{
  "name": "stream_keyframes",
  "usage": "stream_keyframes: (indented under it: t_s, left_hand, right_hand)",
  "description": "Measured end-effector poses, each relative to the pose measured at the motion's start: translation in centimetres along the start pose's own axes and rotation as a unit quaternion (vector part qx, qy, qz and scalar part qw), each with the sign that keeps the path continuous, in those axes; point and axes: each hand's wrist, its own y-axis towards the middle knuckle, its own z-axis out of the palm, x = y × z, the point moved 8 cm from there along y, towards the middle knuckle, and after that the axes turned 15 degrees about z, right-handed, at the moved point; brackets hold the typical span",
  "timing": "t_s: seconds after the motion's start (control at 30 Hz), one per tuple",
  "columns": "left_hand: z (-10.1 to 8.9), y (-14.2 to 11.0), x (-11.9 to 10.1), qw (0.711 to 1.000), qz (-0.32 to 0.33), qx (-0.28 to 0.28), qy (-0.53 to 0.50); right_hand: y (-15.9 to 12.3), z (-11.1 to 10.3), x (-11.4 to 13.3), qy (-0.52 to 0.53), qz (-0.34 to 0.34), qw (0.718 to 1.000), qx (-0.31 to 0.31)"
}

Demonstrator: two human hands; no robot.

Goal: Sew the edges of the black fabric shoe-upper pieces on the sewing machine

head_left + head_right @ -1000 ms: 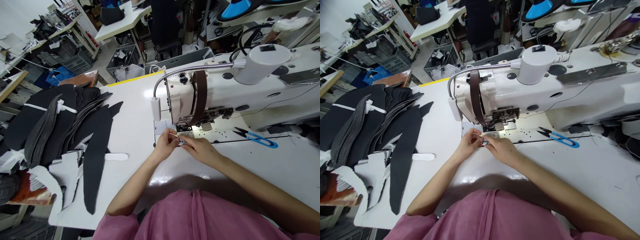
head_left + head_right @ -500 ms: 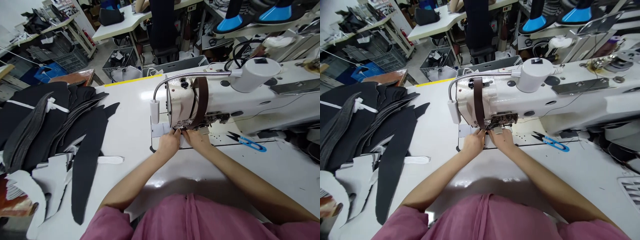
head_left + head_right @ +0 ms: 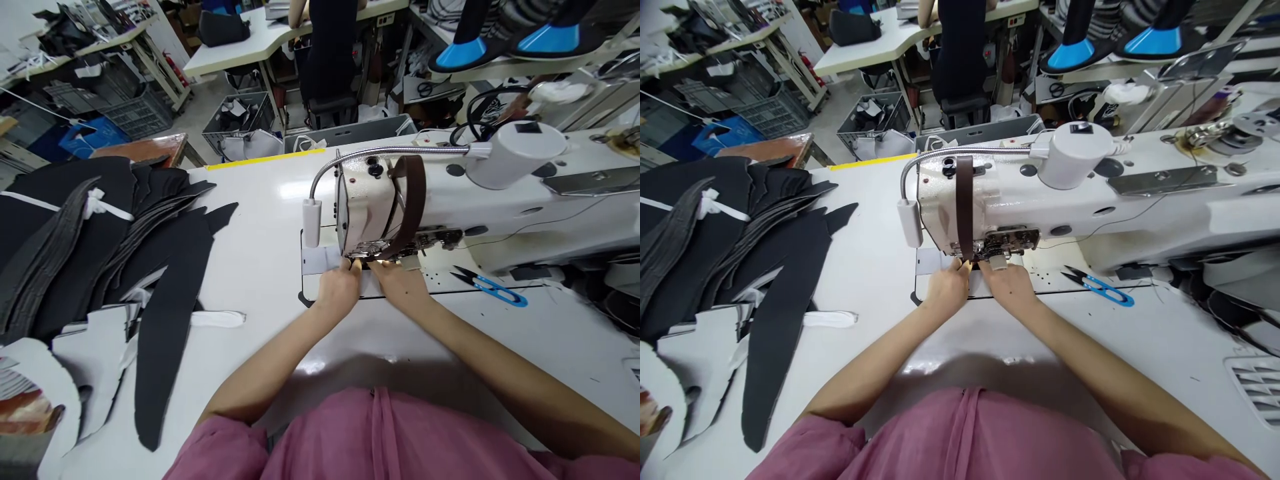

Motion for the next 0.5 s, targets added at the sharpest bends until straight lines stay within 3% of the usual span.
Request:
stream_keyframes:
  t_s: [0.17,0.3,0.4,0.5]
  left_hand:
    - [0.4,-0.5,0.1,0.999,0.013,-0.038,-0.001]
    - [0.7,-0.8,0.3,0.998,0.018,-0.047,-0.025]
    - [0.4,-0.9,0.2,0.997,0.037,-0.053,-0.047]
    - [-0.2,-0.9,-0.7,0.986,0.127,-0.059,-0.095]
  right_hand:
    - [0.7,-0.3,-1.4,-0.013,0.023,1.000,-0.016]
    - [-1.0,-0.7,-3.0,-0.032,0.054,0.998,-0.018]
    - [-3.7,-1.5,-1.9,-0.025,0.027,0.999,-0.035]
    - [-6.1,-2.5,0.3,0.019,-0.022,0.998,-0.056]
